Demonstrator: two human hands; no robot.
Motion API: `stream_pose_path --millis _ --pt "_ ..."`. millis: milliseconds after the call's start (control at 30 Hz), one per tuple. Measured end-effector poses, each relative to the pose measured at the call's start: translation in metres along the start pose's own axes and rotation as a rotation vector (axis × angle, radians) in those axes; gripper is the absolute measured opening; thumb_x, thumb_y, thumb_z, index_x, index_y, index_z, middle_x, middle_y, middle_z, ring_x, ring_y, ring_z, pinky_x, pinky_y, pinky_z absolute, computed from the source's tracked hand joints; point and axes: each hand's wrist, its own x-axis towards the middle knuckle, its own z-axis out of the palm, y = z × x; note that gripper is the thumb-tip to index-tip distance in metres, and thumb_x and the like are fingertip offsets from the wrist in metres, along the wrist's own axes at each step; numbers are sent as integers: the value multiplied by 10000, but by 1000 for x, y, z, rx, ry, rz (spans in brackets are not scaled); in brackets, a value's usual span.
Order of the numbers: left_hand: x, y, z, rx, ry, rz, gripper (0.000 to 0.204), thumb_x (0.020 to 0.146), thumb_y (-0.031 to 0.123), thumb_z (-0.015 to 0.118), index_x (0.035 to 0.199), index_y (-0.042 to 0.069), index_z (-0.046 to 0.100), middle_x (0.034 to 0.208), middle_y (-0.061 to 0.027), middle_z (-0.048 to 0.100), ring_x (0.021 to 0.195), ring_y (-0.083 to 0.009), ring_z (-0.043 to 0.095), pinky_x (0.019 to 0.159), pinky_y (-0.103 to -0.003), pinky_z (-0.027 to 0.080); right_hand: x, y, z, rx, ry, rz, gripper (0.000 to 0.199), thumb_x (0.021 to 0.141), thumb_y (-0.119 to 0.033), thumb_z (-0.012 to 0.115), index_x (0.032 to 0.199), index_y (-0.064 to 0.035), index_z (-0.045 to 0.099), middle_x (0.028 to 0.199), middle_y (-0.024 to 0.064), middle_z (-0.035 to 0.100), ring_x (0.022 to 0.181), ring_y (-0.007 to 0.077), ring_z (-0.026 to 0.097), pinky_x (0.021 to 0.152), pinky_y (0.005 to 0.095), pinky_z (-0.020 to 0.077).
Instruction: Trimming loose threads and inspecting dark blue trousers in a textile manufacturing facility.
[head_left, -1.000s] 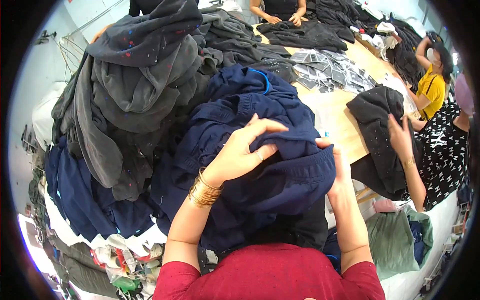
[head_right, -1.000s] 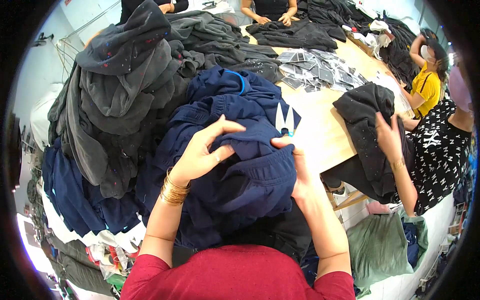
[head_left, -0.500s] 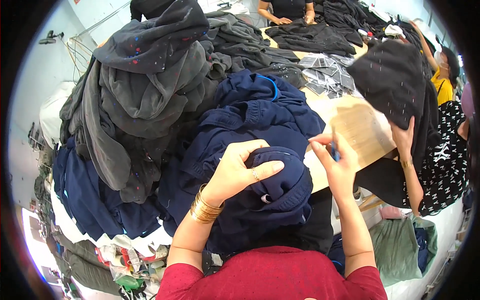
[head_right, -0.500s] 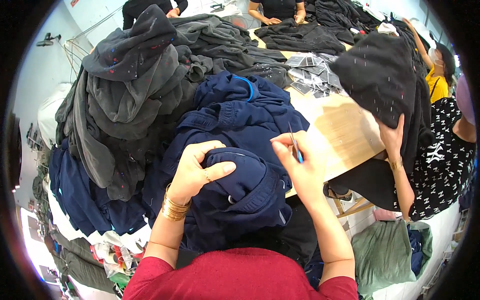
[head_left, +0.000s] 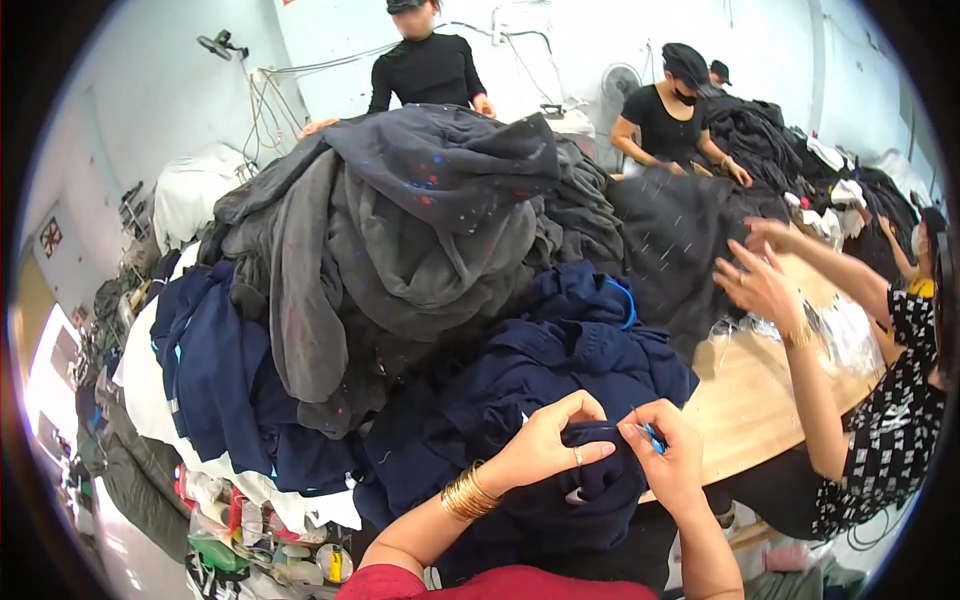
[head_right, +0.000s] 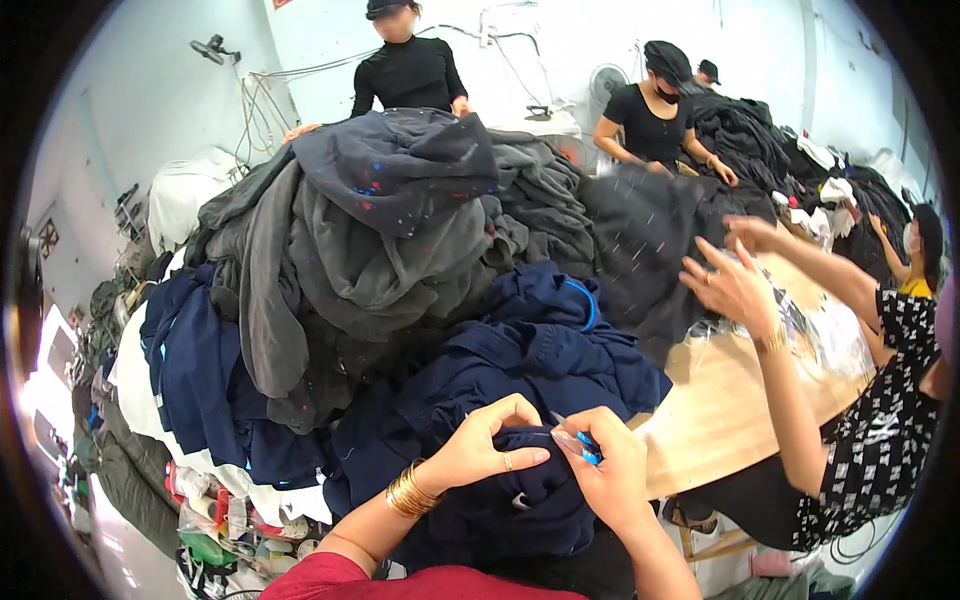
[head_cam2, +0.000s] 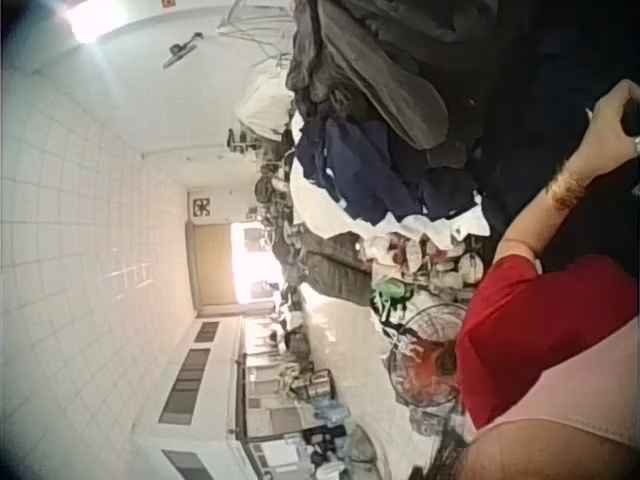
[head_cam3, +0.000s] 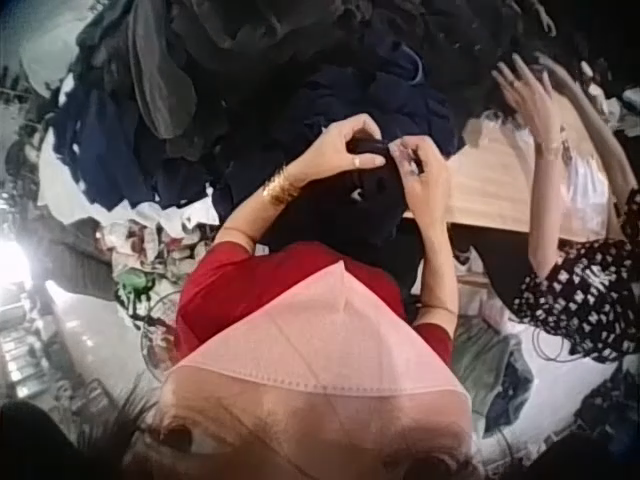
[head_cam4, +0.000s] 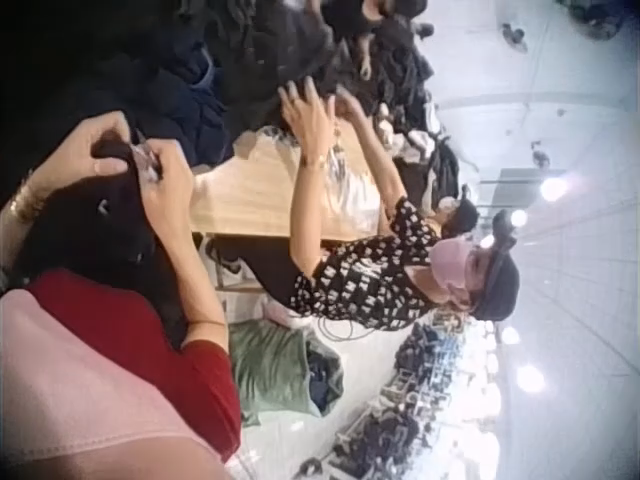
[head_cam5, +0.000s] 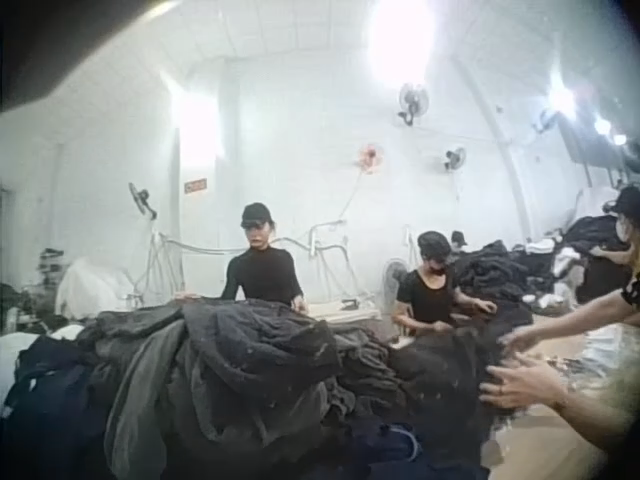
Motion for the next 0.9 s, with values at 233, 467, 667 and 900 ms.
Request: stream_pose_path --millis 233,467,667,900 --pt "-2 0 -5 -7 57 74 196 813 118 652 968 0 628 932 -57 654 903 -128 611 827 -269 459 1 0 4 -207 -83 -257 243 673 29 620 886 -74 563 849 68 571 683 250 605 542 324 473" --pt "-12 -1 4 34 106 60 122 835 71 617 932 -1 634 867 -57 659 831 -110 618 756 -245 473 -12 -3 1 -215 -50 -213 235 669 22 639 875 -72 573 804 71 569 637 242 601 520 317 467" --pt "-14 -7 -10 -215 188 -101 91 869 91 606 874 4 580 873 -16 602 854 -77 560 807 -235 448 -10 -3 -13 -218 -96 110 326 726 -239 737 944 -68 565 694 93 584 609 238 585 576 323 459" --pt "-8 -5 -15 -360 85 -67 52 883 41 551 898 22 506 1018 -158 641 962 -156 586 862 -242 415 -22 -9 -6 -377 -48 57 245 761 -251 709 861 -58 596 672 64 589 573 208 577 528 300 443"
